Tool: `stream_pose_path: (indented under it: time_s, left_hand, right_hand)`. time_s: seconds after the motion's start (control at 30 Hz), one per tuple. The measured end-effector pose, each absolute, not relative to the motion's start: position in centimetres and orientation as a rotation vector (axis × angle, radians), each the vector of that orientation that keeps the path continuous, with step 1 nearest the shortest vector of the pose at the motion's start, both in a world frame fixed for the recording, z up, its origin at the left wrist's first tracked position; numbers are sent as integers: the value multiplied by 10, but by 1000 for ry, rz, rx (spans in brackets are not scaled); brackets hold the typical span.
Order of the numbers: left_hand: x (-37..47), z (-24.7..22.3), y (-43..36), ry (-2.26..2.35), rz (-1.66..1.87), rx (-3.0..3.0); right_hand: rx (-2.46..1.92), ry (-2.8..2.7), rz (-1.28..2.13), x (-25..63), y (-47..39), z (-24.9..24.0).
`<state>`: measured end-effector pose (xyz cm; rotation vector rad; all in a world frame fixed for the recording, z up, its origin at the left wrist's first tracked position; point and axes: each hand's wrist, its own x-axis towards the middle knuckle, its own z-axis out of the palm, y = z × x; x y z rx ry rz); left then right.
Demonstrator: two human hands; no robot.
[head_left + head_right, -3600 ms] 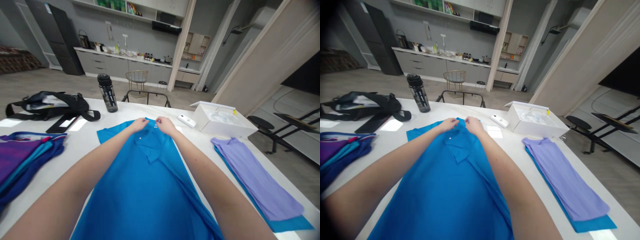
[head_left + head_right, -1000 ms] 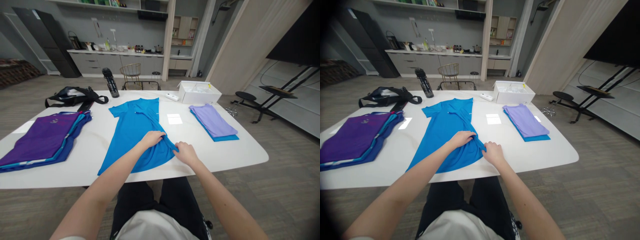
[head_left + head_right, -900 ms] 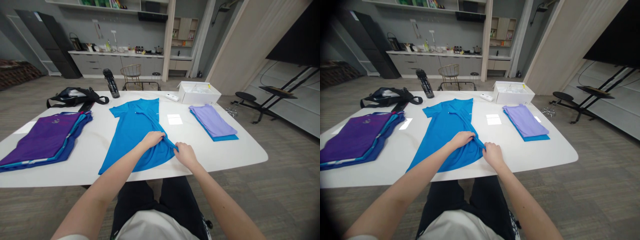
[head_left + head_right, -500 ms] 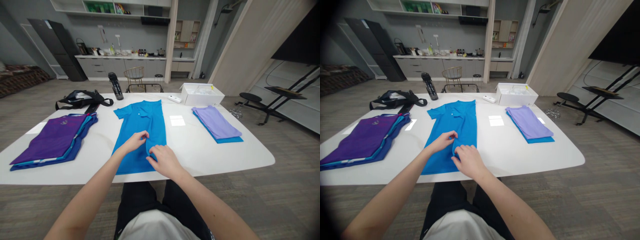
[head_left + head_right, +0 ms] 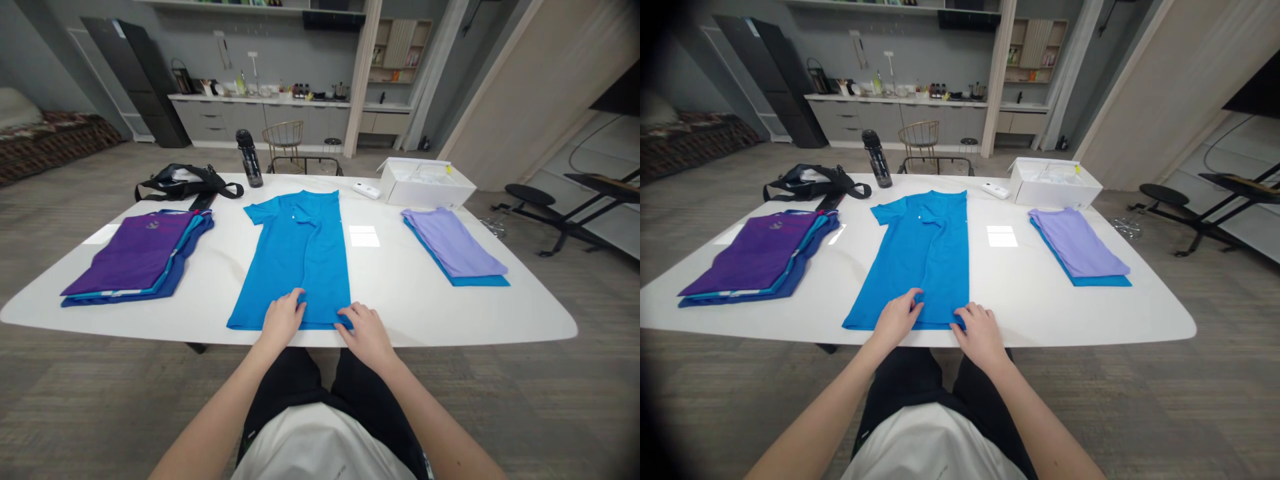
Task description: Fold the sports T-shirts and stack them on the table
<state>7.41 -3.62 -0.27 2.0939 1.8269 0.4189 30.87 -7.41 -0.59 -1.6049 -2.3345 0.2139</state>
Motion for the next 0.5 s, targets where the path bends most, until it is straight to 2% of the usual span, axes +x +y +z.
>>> stream_pose_path:
  time_s: [0.23,0.37,0.5]
  left_hand:
    - [77,5,-42,1725,470,1961]
    - [80,0,-54,1752,445,1982]
    - [84,-4,-54,1601,708,1738]
  right_hand:
    - [-1709,-2413,74,314,-73,-3]
    - [-1781,-2354,105,317,-83,-7]
    - [-1769,-2256,104,307,-89,-9]
